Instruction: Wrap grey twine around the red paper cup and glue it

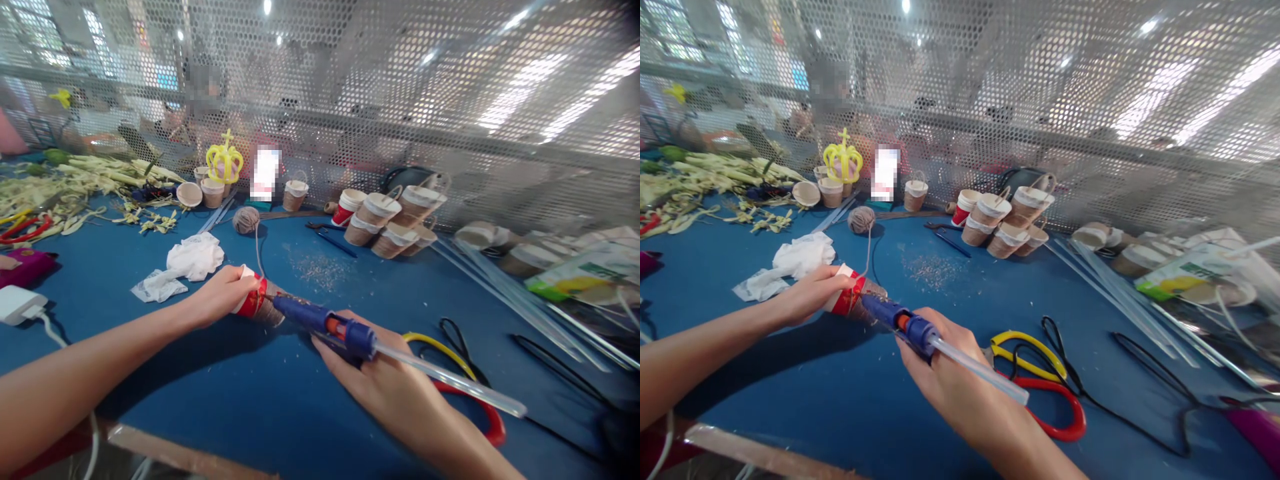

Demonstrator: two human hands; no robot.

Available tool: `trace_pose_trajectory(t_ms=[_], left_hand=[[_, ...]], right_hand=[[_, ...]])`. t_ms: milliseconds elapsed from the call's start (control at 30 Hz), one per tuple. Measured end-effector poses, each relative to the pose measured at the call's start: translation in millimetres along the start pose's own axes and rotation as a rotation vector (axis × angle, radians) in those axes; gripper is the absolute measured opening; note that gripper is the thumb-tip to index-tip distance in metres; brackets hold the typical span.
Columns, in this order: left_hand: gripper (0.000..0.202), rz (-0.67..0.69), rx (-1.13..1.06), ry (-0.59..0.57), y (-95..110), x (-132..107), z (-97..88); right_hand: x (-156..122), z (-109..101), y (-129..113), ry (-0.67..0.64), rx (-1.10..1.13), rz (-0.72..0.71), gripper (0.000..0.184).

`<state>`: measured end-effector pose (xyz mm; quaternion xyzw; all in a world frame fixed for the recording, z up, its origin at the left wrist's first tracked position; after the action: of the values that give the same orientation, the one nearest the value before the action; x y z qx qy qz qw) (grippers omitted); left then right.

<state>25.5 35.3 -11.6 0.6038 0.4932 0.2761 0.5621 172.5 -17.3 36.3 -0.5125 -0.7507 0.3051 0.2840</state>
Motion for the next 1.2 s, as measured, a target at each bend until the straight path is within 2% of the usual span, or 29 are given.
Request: trace_pose_trajectory(t_ms=[300, 433, 600, 733, 1100, 1200], left_hand=[[0.019, 0.015, -0.019, -0.005, -2, 3, -0.2], [0.019, -0.015, 0.002, 0.044, -8, 5, -4.7], [0.021, 0.014, 0.002, -0.031, -2, 2, 1.9], [0.02, 0.016, 0.027, -0.02, 0, 2, 0.8], [0.025, 0.046, 0.101, -0.067, 3, 1, 4.5], [0.024, 0.057, 0.073, -0.088, 6, 0, 6.2]], right_hand=[[-4, 9, -8, -0.099, -0.065, -0.03, 0.013], [-4, 10, -9, -0.11, -0.081, -0.037, 0.013], [-3, 6, -9, -0.083, -0.048, -0.031, 0.011], [-4, 5, -9, -0.074, -0.062, -0.044, 0.01], [3, -10, -31, 0.016, -0.099, -0.143, 0.016], [2, -9, -34, 0.004, -0.092, -0.156, 0.016]])
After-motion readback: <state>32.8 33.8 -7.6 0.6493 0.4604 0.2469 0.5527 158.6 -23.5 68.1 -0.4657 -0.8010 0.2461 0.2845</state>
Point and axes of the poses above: each hand's wrist, its own x-axis towards the middle knuckle, its own z-axis out of the palm, y = z × x, the point moved 9 cm from there along x, towards the middle knuckle, and after that the axes turned 15 degrees about x, right-handed, at the moved point
